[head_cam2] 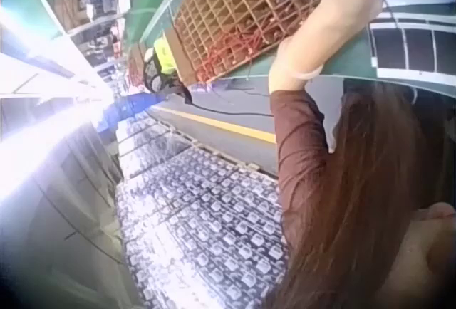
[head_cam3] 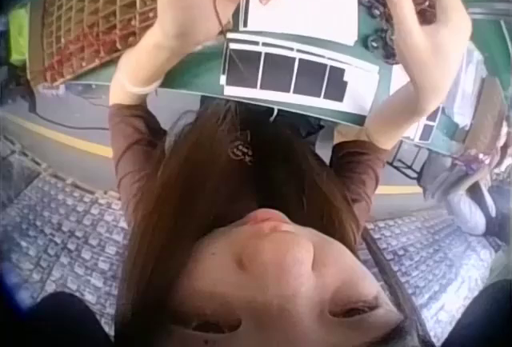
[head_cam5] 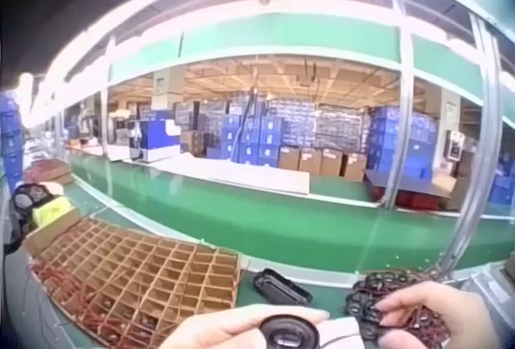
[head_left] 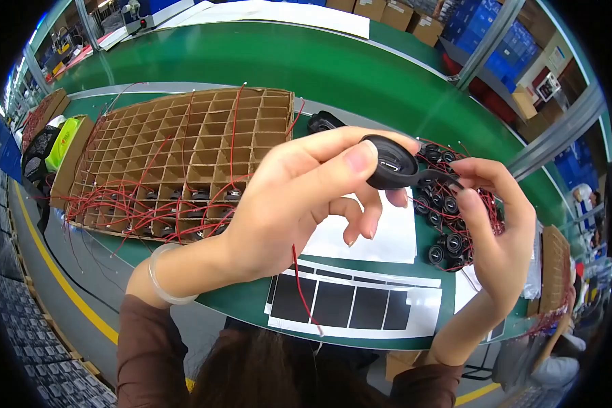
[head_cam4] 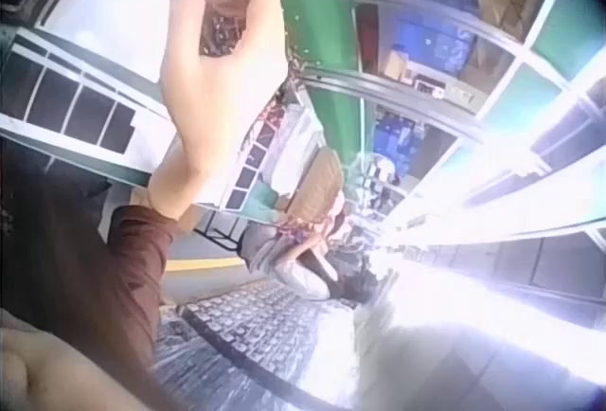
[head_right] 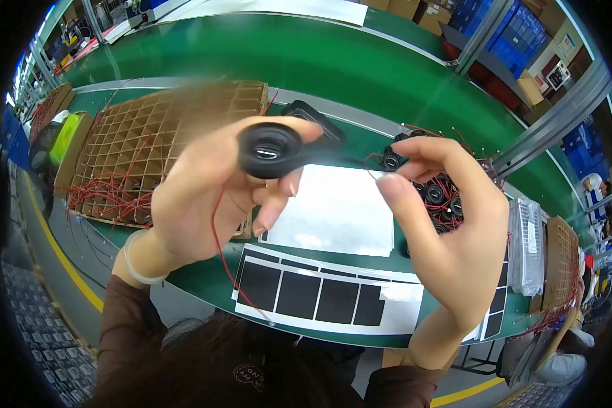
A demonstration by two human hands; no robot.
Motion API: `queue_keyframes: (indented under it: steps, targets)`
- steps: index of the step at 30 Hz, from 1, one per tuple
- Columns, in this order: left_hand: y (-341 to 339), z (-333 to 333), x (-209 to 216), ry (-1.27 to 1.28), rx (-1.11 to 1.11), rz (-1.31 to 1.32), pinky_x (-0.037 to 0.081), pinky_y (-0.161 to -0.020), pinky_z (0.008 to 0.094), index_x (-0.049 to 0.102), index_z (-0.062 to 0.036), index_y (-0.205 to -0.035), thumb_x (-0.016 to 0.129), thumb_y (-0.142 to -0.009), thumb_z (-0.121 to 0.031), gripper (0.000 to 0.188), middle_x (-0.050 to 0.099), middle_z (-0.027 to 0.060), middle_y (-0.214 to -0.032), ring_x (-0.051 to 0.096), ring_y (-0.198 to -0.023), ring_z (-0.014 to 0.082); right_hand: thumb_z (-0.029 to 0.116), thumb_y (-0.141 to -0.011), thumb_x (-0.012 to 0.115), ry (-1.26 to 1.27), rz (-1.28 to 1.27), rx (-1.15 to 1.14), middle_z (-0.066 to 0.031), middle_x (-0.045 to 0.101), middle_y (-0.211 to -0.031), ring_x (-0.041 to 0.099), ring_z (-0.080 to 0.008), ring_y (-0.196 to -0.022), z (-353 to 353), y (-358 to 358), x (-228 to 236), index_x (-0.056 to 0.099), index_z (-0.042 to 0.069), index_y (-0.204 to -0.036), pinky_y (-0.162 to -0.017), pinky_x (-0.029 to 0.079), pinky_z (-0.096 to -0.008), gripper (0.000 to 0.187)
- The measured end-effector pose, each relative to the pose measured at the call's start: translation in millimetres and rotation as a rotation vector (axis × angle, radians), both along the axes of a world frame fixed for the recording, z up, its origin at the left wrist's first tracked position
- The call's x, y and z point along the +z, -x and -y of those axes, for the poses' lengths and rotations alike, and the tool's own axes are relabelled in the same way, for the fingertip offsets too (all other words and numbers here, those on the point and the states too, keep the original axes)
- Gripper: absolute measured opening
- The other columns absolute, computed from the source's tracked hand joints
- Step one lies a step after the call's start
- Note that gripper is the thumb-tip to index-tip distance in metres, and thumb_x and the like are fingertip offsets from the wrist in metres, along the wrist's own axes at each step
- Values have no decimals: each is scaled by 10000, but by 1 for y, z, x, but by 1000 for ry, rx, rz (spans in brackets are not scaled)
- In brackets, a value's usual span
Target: Manually assemble wires and plastic components onto small audio speakers at a factory assembly line.
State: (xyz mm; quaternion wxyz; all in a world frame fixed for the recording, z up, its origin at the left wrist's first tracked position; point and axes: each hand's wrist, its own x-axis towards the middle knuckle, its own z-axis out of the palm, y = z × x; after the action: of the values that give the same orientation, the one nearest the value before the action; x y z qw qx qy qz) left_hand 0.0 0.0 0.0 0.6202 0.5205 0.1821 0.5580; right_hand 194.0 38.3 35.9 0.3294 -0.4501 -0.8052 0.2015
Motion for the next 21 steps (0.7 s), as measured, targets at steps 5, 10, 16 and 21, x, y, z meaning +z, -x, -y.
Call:
queue_keyframes:
  steps: [5,10,16,21]
  targets:
    - [-9,-1,-5,230,-35,96,378,-512,221,303,49,-1147,308,-826,-274,455,468,129,-763,459,-573,149,234,-673,567,-308,-111,212,-98,509,-903,477,-155,-829,7,10,-2,460,-57,-959,-783,344,-251,421]
    - [-10,1,-5,262,-97,48,388,-486,245,391,14,-944,279,-848,-304,350,473,117,-724,477,-585,157,124,-599,614,-174,-118,217,-32,490,-717,449,-102,-681,18,22,-10,468,3,-741,-652,345,-195,237]
    - [-14,2,-6,97,56,-138,405,-542,228,410,29,-956,303,-852,-338,396,504,99,-782,493,-646,131,95,-623,597,-210,-171,188,-19,471,-670,420,-83,-631,18,22,-11,462,9,-716,-611,319,-178,185]
    - [-13,5,-2,-41,118,-384,410,-610,225,437,65,-1020,355,-834,-275,395,525,90,-853,492,-718,113,47,-629,587,-225,-206,145,-12,470,-667,419,-87,-630,19,26,-13,459,9,-703,-611,322,-179,153]
